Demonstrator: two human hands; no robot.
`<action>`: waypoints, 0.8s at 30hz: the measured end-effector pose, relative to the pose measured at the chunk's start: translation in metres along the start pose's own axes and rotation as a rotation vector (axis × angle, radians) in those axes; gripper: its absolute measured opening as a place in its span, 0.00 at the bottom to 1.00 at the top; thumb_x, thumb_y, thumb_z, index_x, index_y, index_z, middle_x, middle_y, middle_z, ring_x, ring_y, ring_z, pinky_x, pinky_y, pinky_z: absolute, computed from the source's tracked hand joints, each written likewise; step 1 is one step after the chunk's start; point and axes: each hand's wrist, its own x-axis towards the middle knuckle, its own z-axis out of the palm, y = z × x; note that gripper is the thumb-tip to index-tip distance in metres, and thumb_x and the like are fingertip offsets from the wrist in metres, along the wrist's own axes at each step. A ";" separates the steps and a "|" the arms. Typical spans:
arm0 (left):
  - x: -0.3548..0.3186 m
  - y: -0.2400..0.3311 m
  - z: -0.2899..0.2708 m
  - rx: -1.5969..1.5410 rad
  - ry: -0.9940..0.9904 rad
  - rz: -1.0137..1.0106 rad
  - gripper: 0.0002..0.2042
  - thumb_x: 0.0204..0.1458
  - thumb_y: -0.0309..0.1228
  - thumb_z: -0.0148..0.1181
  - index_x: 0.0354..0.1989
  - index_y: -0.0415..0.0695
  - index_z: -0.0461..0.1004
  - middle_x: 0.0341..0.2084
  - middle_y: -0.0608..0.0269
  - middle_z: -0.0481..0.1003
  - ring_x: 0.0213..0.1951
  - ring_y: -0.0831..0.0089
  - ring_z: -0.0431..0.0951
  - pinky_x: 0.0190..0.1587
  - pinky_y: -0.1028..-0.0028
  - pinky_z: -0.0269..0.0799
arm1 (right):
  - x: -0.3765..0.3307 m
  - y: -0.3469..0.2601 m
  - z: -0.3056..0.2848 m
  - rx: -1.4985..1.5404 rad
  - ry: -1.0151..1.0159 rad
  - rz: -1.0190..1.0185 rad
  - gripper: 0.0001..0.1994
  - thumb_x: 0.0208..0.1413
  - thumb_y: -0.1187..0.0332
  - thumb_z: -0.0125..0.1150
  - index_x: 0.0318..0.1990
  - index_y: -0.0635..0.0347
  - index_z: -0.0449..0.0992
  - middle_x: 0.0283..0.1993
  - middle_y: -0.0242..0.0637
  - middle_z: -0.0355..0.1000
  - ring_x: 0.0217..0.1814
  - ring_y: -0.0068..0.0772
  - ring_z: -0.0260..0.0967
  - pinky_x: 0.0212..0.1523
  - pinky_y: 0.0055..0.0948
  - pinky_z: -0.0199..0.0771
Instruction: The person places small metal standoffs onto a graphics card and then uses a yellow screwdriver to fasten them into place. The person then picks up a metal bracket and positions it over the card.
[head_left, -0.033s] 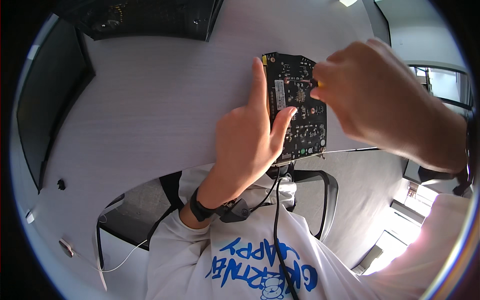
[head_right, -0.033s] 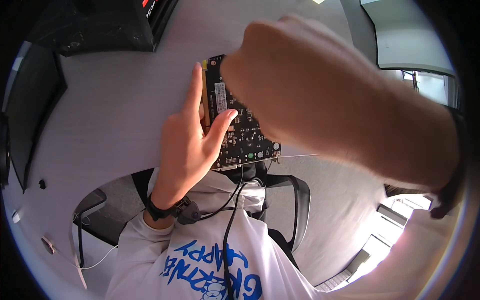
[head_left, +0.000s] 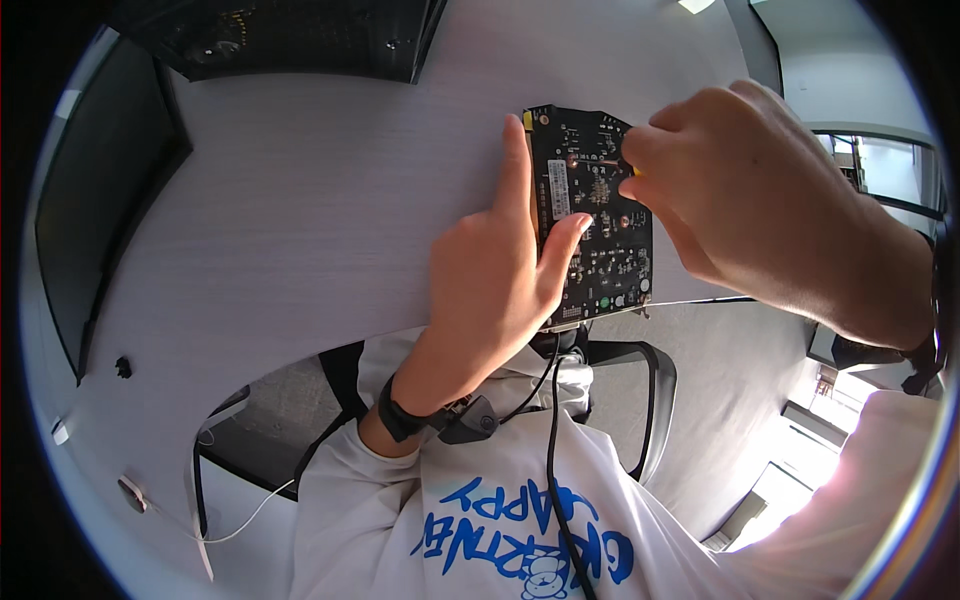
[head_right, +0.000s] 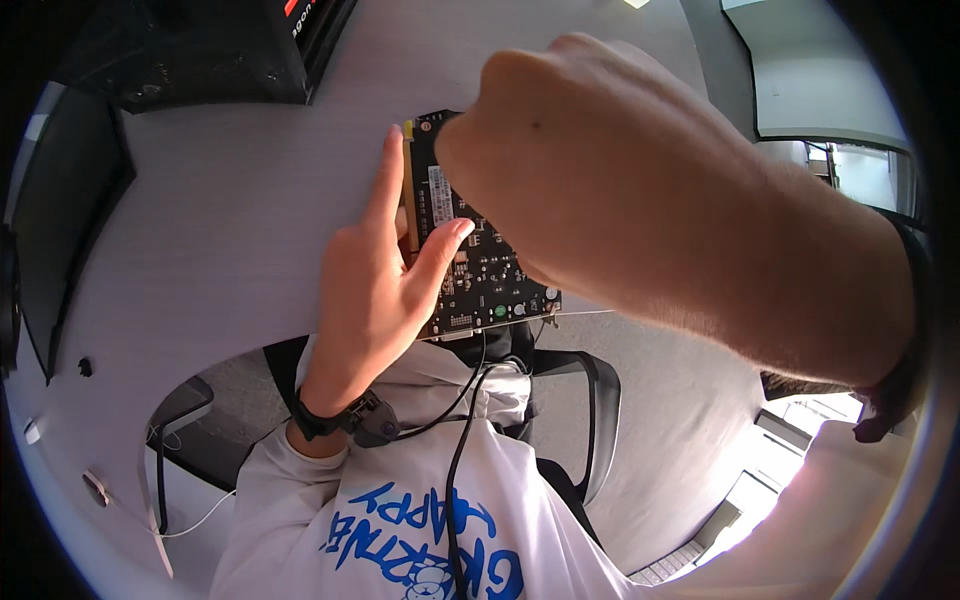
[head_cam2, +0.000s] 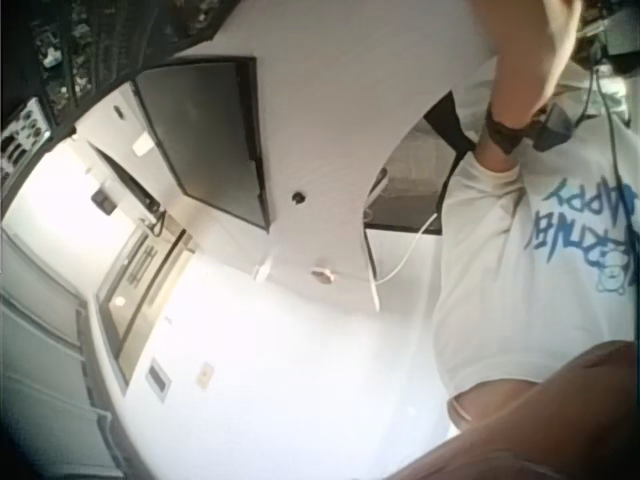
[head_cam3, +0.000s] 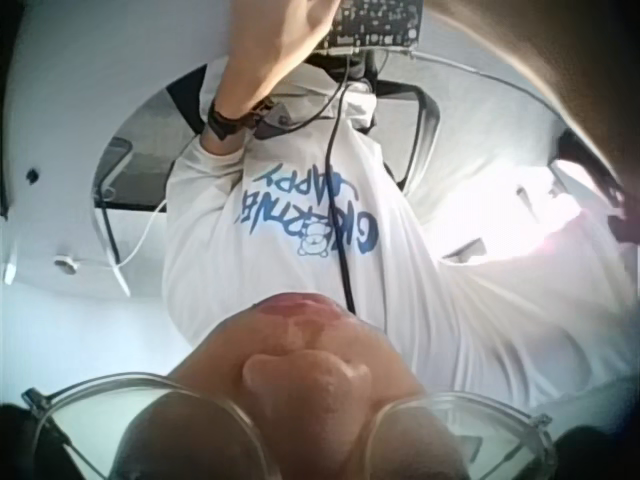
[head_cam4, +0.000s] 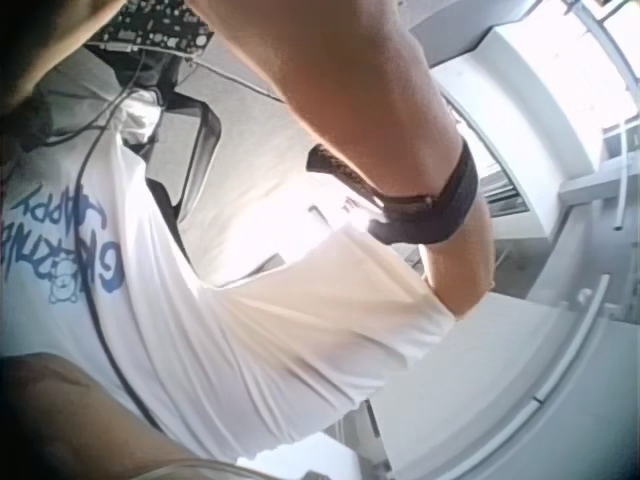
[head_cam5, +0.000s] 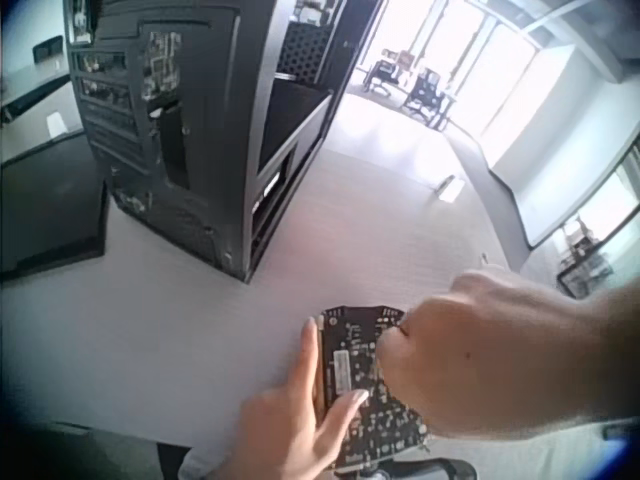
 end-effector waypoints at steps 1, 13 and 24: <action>0.000 0.000 0.000 0.011 -0.016 -0.015 0.40 0.62 0.36 0.66 0.75 0.31 0.51 0.16 0.58 0.73 0.16 0.71 0.72 0.22 0.71 0.66 | -0.002 0.001 0.000 0.003 0.023 0.003 0.09 0.57 0.71 0.69 0.28 0.66 0.79 0.27 0.42 0.77 0.28 0.43 0.77 0.34 0.39 0.76; 0.003 -0.003 -0.001 -0.118 0.031 0.054 0.38 0.62 0.33 0.66 0.75 0.32 0.52 0.15 0.64 0.71 0.13 0.71 0.70 0.19 0.72 0.65 | -0.081 0.051 0.080 0.471 0.420 0.289 0.19 0.68 0.76 0.53 0.65 0.55 0.74 0.46 0.43 0.79 0.37 0.30 0.76 0.38 0.31 0.74; 0.001 0.009 -0.004 -0.060 0.061 0.045 0.19 0.64 0.29 0.61 0.64 0.47 0.77 0.17 0.68 0.66 0.20 0.81 0.60 0.24 0.75 0.59 | -0.091 0.009 0.211 0.736 0.741 0.545 0.26 0.62 0.82 0.57 0.66 0.50 0.72 0.43 0.41 0.70 0.36 0.38 0.74 0.37 0.35 0.78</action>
